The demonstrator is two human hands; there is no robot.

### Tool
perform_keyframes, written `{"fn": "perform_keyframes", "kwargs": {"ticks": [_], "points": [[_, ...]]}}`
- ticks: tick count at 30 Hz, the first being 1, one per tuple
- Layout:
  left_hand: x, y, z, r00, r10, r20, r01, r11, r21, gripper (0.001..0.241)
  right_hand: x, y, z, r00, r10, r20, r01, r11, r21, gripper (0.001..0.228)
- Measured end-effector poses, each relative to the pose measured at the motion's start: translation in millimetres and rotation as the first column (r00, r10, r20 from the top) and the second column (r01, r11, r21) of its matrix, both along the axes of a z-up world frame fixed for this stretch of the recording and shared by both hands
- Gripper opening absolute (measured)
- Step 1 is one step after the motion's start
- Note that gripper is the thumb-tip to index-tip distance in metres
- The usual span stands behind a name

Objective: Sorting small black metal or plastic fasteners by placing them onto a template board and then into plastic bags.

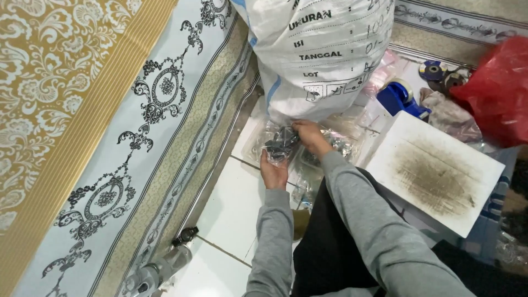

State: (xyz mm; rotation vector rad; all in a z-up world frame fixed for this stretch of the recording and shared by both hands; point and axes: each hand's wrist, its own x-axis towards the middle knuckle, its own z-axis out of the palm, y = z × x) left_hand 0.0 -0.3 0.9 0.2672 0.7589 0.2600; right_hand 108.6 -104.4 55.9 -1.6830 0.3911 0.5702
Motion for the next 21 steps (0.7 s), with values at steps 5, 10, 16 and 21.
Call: {"fn": "perform_keyframes", "kwargs": {"ticks": [5, 10, 16, 21], "points": [[-0.4, 2.8, -16.0, 0.988, -0.076, -0.135, 0.099, 0.98, 0.173, 0.046, 34.2, -6.2, -105.4, 0.983, 0.175, 0.06, -0.159, 0.963, -0.218, 0.033], [-1.0, -4.5, 5.5, 0.891, -0.062, -0.45, 0.317, 0.794, 0.519, 0.053, 10.5, -0.3, -33.9, 0.956, 0.259, 0.138, -0.218, 0.941, -0.26, 0.032], [-11.4, -10.7, 39.5, 0.844, -0.097, -0.528, 0.438, 0.692, 0.573, 0.077, 0.5, 2.7, -17.3, 0.929, 0.338, 0.149, -0.273, 0.901, -0.337, 0.032], [-36.2, -29.6, 148.4, 0.824, -0.212, -0.526, 0.498, -0.176, 0.849, 0.054, -20.4, -2.2, 54.7, 0.867, 0.393, 0.307, -0.29, 0.899, -0.329, 0.039]]}}
